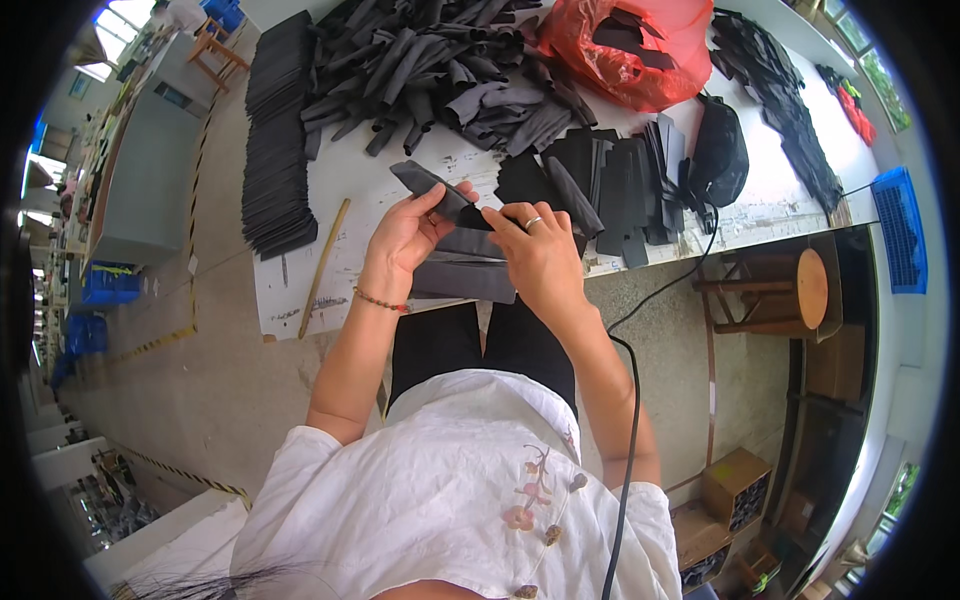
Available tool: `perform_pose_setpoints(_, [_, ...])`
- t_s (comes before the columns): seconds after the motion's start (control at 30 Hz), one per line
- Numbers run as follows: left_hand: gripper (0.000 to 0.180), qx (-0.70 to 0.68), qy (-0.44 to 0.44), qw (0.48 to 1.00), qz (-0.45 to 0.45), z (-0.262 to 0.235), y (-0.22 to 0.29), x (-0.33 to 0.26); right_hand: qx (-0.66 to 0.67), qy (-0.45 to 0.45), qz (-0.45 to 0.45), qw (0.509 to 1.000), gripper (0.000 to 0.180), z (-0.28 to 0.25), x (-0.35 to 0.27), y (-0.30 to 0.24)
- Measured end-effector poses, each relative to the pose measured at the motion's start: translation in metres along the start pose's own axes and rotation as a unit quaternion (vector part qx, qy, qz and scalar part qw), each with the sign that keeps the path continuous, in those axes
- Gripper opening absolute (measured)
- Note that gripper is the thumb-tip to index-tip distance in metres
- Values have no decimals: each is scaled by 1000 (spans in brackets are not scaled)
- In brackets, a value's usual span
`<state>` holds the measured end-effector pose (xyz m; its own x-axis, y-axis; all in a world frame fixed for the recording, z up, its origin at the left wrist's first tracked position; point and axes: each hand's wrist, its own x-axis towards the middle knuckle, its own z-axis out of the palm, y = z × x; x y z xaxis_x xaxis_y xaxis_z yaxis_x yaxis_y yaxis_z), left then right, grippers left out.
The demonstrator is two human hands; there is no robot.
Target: Manually matching and assembling black foam or rubber strips at a workbench.
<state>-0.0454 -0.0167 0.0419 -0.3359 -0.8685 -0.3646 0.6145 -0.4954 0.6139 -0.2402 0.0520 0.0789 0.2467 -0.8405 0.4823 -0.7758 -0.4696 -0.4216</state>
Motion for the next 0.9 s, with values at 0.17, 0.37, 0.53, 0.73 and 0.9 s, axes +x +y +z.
perform_pose_setpoints(0.17, [24,-14,-36,999,-28,-4,2,-2,-67,4,-44,997,35,-7,6,0])
perform_pose_setpoints(0.37, [28,-24,-28,999,-6,3,-2,-9,-144,-4,-82,986,36,-5,4,-1])
perform_pose_setpoints(0.53, [41,22,36,990,133,27,-18,-25,-137,23,-61,988,44,8,4,-16])
perform_pose_setpoints(0.73, [41,-37,-20,972,232,43,-21,-36,86,66,30,994,56,31,-4,-33])
perform_pose_setpoints(0.9, [24,-27,-77,975,206,39,-31,-27,146,72,17,987,42,38,1,-35])
